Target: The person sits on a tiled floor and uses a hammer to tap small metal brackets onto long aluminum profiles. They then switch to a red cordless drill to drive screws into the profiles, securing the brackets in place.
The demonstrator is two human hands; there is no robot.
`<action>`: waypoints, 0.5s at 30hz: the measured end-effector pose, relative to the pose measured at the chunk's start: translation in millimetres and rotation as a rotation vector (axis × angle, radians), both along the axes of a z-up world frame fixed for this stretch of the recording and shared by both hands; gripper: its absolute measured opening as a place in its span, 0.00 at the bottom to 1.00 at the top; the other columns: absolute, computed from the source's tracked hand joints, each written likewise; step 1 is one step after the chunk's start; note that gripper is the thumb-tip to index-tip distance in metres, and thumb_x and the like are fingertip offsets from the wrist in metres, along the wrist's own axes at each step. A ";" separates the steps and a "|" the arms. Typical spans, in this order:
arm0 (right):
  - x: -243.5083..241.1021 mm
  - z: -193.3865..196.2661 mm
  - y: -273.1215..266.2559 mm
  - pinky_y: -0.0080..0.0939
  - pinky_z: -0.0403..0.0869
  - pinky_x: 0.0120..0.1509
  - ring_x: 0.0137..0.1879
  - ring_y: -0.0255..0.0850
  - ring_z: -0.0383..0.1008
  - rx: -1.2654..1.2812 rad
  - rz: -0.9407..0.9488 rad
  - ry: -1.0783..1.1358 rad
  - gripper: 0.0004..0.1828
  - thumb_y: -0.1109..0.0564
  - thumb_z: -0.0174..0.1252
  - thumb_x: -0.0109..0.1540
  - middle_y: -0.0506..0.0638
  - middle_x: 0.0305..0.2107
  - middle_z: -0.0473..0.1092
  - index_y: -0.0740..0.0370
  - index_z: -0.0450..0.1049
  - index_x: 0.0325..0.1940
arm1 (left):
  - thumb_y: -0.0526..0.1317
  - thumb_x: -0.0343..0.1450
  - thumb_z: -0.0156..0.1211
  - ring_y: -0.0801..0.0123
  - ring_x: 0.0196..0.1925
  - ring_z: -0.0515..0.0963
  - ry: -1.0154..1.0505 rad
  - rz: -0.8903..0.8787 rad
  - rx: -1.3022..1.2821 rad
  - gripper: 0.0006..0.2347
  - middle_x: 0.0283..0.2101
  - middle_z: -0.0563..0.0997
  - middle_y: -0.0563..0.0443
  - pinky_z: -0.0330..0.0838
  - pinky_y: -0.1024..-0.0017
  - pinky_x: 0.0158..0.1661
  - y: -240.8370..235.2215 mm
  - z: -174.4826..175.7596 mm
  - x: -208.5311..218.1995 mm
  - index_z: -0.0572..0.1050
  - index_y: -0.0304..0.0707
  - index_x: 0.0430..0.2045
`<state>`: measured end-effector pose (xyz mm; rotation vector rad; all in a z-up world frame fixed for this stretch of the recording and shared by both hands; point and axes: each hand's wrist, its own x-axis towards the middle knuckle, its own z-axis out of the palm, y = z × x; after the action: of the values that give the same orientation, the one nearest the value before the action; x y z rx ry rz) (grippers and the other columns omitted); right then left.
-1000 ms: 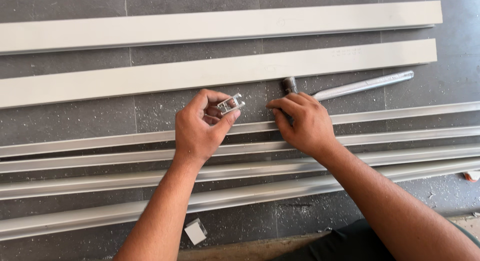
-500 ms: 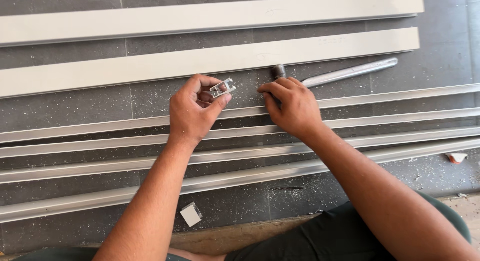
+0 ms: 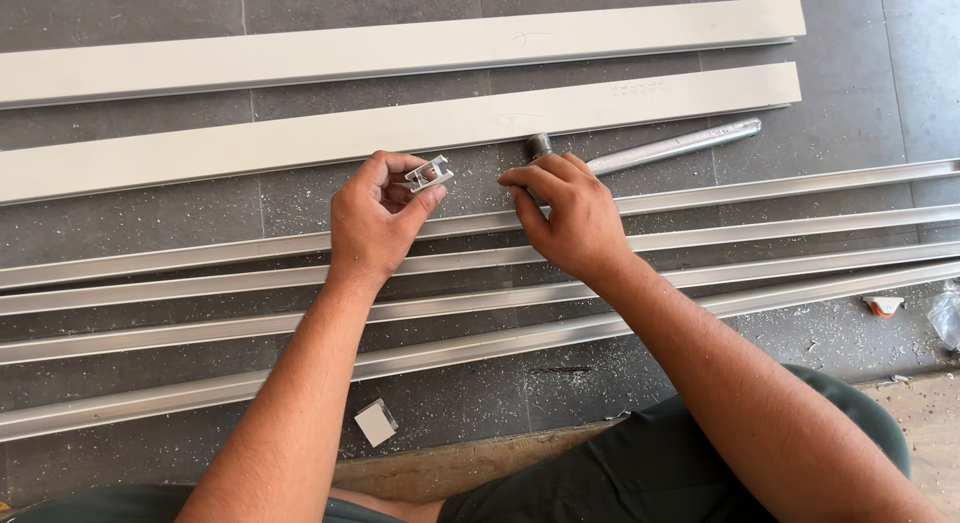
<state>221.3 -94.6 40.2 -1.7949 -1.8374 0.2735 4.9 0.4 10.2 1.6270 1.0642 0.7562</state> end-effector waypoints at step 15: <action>-3.7 -18.5 -0.3 0.49 0.76 0.49 0.46 0.46 0.76 -0.116 -0.009 -0.019 0.08 0.60 0.58 0.64 0.50 0.36 0.75 0.57 0.80 0.47 | 0.38 0.69 0.71 0.80 0.35 0.86 0.002 0.004 -0.005 0.09 0.39 0.86 0.55 0.81 0.80 0.34 1.9 -2.0 0.3 0.78 0.40 0.39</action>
<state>217.6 -94.9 21.7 -1.8892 -1.8596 0.3678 5.2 2.3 8.3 1.6221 1.0708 0.7539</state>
